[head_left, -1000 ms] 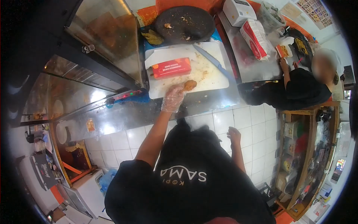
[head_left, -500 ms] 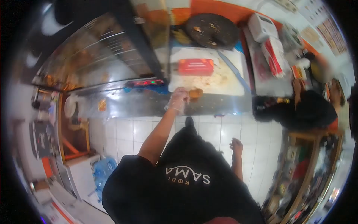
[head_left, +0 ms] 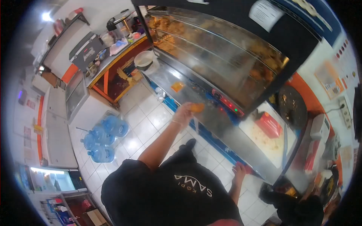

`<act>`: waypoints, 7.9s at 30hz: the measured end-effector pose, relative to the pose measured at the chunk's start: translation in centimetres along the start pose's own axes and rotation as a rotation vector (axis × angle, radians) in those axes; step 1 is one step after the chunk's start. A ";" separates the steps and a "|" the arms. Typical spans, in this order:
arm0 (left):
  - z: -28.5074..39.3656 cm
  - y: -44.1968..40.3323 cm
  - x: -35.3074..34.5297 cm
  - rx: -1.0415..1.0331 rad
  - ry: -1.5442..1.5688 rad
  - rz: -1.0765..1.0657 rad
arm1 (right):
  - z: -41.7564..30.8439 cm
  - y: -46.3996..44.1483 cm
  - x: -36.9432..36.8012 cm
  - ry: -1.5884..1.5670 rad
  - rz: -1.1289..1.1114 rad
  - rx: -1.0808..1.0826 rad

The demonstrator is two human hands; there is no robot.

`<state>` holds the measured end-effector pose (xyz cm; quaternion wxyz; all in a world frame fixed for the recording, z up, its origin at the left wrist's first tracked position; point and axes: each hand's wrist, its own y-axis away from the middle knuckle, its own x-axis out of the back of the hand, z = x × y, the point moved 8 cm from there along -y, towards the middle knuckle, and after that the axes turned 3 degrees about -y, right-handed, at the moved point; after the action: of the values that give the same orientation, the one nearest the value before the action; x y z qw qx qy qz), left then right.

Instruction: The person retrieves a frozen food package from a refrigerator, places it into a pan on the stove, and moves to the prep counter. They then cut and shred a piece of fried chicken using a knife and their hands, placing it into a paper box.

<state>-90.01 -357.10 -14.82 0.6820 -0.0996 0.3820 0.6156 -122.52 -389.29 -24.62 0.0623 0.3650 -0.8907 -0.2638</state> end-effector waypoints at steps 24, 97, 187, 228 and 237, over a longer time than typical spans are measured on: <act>33.0 -30.3 -1.9 -1.034 -1.664 -0.027 | -2.3 1.0 -31.2 0.090 0.161 -0.110; 34.4 -41.1 -1.9 -0.757 -1.904 -0.094 | -0.8 5.1 -30.8 -0.039 0.434 -0.060; -30.1 -18.4 -60.7 -0.626 -1.667 -0.551 | -46.6 -31.8 14.8 0.372 0.538 1.000; -15.2 -0.2 -40.2 -0.388 -1.227 -0.467 | -43.1 -40.6 6.7 1.086 0.271 0.504; -15.1 0.3 -39.9 -0.389 -1.292 -0.455 | -43.1 -41.8 7.3 0.947 0.197 0.549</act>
<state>-94.34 -396.64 0.57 0.8535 0.0881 -0.2457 0.4510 -88.92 -437.39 -9.98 0.3826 0.3617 -0.8313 0.1779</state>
